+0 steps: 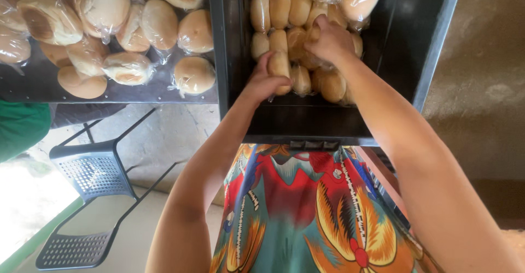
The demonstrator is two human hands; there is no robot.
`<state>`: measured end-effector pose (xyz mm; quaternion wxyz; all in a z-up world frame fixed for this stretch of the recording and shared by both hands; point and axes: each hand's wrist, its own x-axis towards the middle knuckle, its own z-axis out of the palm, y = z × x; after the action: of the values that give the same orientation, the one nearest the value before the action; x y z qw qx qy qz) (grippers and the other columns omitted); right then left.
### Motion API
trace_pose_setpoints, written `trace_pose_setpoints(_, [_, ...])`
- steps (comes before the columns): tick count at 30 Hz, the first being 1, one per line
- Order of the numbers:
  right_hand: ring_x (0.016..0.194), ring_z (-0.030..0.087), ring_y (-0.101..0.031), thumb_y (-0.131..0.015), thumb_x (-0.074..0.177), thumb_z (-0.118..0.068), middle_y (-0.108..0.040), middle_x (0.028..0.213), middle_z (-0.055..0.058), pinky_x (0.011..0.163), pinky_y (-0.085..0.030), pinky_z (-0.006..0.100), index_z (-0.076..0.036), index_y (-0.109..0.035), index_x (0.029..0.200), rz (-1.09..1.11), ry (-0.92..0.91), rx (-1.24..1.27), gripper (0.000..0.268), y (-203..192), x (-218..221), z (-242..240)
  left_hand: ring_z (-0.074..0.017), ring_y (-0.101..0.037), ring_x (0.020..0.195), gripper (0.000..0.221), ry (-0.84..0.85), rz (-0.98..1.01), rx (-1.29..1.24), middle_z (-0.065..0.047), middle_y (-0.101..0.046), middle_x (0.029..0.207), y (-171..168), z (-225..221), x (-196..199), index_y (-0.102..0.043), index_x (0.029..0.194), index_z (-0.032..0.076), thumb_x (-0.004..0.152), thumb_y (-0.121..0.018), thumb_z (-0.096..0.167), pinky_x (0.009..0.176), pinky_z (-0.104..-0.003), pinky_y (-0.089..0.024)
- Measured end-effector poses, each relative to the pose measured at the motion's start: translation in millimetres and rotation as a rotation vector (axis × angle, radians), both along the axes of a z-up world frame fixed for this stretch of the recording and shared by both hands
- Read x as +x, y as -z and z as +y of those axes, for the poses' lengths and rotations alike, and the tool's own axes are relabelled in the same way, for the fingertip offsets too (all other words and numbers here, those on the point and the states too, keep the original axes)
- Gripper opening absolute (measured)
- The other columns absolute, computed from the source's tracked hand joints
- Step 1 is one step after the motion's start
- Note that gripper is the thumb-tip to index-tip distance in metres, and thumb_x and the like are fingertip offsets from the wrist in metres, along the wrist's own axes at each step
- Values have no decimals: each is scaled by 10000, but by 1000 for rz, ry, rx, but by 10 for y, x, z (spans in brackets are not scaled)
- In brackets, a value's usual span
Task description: The person packs plastic-wrapped bread buns from a metal tray into a container by hand, arranging them into rows.
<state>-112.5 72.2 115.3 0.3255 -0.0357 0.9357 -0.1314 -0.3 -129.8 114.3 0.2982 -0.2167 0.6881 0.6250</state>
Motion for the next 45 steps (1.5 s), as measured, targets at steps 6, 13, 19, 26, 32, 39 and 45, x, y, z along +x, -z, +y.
trace_pose_setpoints(6, [1196,397,-617,-732,923,-443,-664,1257,147,985,-503,505,-186,-620,1360,18,-251,-215,519,-124,492,161,-306,-529,1360,1051,286,-60,-117,-184,-526,1486,463,340,90,-280,1566,114,682,-835,244,1113,-366,-440])
trace_pose_setpoints(13, [1237,357,-555,-730,844,-399,-626,1295,90,998,-481,483,-240,-683,1289,-102,-328,-28,475,-261,645,318,-322,-561,1334,1053,546,-21,-166,-213,-508,1500,1025,429,221,-223,1586,52,738,-798,294,1105,-361,-454])
trace_pose_setpoints(19, [1292,378,-560,-748,959,-296,-566,1399,171,1089,-494,460,-192,-691,1255,177,-38,-89,319,7,291,451,-340,-514,1371,984,699,67,-195,-225,-325,1605,1112,520,206,-241,1576,25,805,-760,347,1152,-360,-413])
trace_pose_setpoints(26, [1278,371,-505,-780,874,-280,-382,1414,193,1008,-513,458,-179,-293,1518,267,619,-139,814,348,-538,473,-331,-390,1437,817,559,-144,-369,-168,-375,1578,783,414,106,-402,1523,160,873,-702,554,1179,-412,-320])
trace_pose_setpoints(32, [1219,369,-532,-926,786,-367,-455,1292,157,1027,-466,468,-104,-394,1295,421,412,-94,783,579,-229,379,-296,-478,1431,720,430,-31,-313,-137,-527,1535,814,301,107,-504,1457,115,881,-731,484,1149,-400,-397])
trace_pose_setpoints(39, [1037,252,-602,-921,713,-363,-586,1169,117,889,-537,386,-75,-541,1170,185,552,-594,661,611,176,210,-338,-578,1328,1215,417,-202,-401,-187,-579,1447,429,303,6,-89,1610,116,742,-883,421,1117,-401,-443])
trace_pose_setpoints(45, [901,301,-607,-901,798,-411,-616,1012,166,785,-521,408,-31,-580,1075,210,309,-545,569,356,467,-372,-368,-478,1368,1480,225,-88,-443,-189,-476,1506,331,312,-18,80,1612,142,597,-981,328,1089,-424,-394])
